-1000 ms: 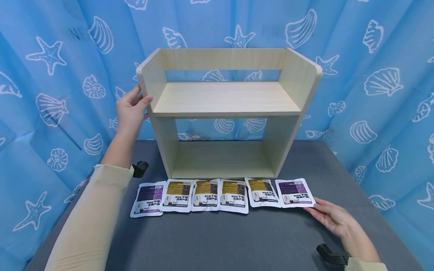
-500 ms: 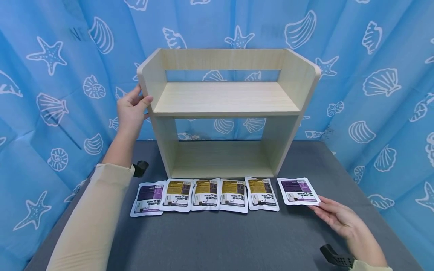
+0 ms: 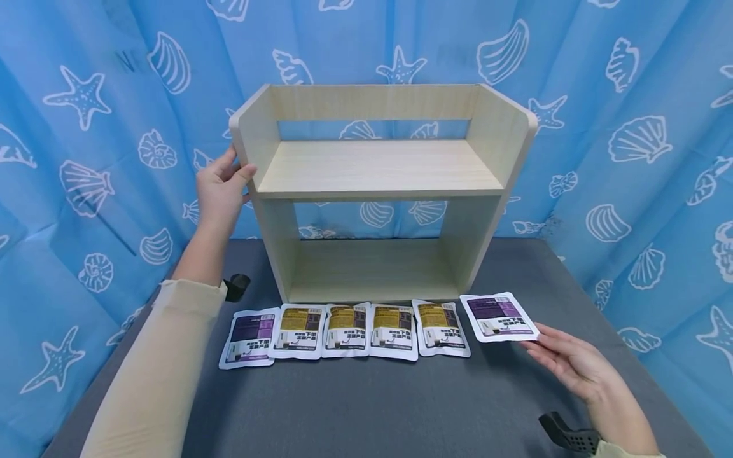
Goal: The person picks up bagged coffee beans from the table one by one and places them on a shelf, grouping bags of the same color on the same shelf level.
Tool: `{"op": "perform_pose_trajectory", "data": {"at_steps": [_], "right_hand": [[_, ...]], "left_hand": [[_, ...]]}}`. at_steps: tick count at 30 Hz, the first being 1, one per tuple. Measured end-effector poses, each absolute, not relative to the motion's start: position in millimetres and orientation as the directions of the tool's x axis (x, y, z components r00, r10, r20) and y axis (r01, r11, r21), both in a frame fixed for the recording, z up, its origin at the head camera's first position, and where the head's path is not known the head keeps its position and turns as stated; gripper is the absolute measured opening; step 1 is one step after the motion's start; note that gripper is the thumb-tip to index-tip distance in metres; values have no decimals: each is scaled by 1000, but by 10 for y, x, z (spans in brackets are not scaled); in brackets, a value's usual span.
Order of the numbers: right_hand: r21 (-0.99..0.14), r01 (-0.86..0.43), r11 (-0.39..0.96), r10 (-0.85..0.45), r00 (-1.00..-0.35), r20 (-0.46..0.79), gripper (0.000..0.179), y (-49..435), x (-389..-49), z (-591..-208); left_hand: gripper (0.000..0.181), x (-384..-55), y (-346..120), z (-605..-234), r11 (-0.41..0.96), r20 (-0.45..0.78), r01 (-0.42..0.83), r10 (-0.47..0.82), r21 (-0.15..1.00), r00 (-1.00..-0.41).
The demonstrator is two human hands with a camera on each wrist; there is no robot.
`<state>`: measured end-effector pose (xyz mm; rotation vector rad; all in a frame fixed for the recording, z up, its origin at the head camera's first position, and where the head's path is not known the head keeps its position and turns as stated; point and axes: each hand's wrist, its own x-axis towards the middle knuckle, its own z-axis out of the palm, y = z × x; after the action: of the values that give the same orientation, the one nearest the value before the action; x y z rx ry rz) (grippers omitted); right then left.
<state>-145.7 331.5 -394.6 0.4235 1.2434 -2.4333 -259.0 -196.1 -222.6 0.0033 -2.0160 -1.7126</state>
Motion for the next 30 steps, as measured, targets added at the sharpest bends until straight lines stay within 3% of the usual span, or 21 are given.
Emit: {"op": "perform_pose_trajectory", "data": {"at_steps": [30], "right_hand": [[-738,352,-575,-274,-934,-231,36,3114,-1427,-3708]], "left_hand": [[53,-2598,-1983,-2244,212,363,309,-302,927,-882]]}}
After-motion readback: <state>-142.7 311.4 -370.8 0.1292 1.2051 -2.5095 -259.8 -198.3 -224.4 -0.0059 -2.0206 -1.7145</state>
